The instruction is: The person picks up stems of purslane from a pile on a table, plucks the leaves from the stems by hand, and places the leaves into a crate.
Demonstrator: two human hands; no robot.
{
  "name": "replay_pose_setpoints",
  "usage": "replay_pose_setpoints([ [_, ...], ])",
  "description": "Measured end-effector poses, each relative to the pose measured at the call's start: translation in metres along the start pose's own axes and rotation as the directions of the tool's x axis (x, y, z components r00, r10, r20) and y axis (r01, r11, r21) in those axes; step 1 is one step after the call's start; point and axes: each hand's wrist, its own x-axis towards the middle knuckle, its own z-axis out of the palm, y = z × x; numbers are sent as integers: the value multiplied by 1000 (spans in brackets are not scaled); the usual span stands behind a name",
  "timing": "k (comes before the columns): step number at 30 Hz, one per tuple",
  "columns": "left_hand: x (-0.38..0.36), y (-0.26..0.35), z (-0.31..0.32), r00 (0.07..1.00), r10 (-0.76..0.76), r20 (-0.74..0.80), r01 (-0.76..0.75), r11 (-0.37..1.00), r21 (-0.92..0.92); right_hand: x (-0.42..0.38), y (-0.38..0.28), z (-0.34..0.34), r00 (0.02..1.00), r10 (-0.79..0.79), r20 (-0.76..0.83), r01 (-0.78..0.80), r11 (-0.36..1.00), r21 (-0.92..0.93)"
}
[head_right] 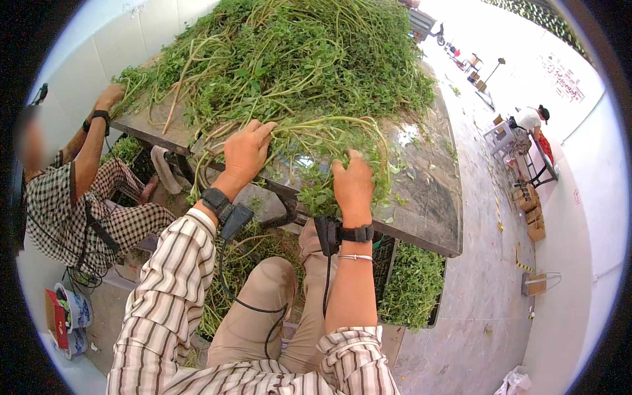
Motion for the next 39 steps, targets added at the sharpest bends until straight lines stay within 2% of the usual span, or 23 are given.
replay_pose_setpoints([
  [2,0,0,0,1000,-4,3,4,1000,-1,1,-1,-2,975,145,170,-128,986,-106],
  [8,0,0,-1,1000,-8,29,8,1000,4,-4,-4,-6,991,51,127,-48,998,-28],
  [15,-1,-1,0,999,-11,41,10,1000,9,0,-1,-4,983,85,161,-76,995,-60],
  [17,-1,-1,-1,999,-8,31,8,1000,-2,2,-2,-7,978,88,187,-101,993,56],
  [18,-1,-1,-1,999,-9,31,9,1000,-2,1,-2,-6,978,88,188,-100,993,56],
  [20,-1,-1,-1,999,-11,37,12,1000,-1,0,-3,-5,991,107,83,-106,994,-18],
  [26,-1,0,-1,999,-15,37,15,1000,-5,-1,0,-15,985,147,86,-137,984,-116],
  [29,-1,0,-2,1000,-12,27,13,1000,-23,-1,7,-18,979,150,141,-139,987,-84],
  [33,-1,-1,0,1000,-16,16,16,1000,-26,0,2,-23,974,186,131,-178,982,-69],
  [35,0,0,-1,1000,-15,12,15,999,-30,-1,5,-22,990,92,110,-82,992,-96],
  [39,0,1,-2,1000,-14,14,14,1000,-25,-5,4,-21,995,6,101,11,986,-167],
])
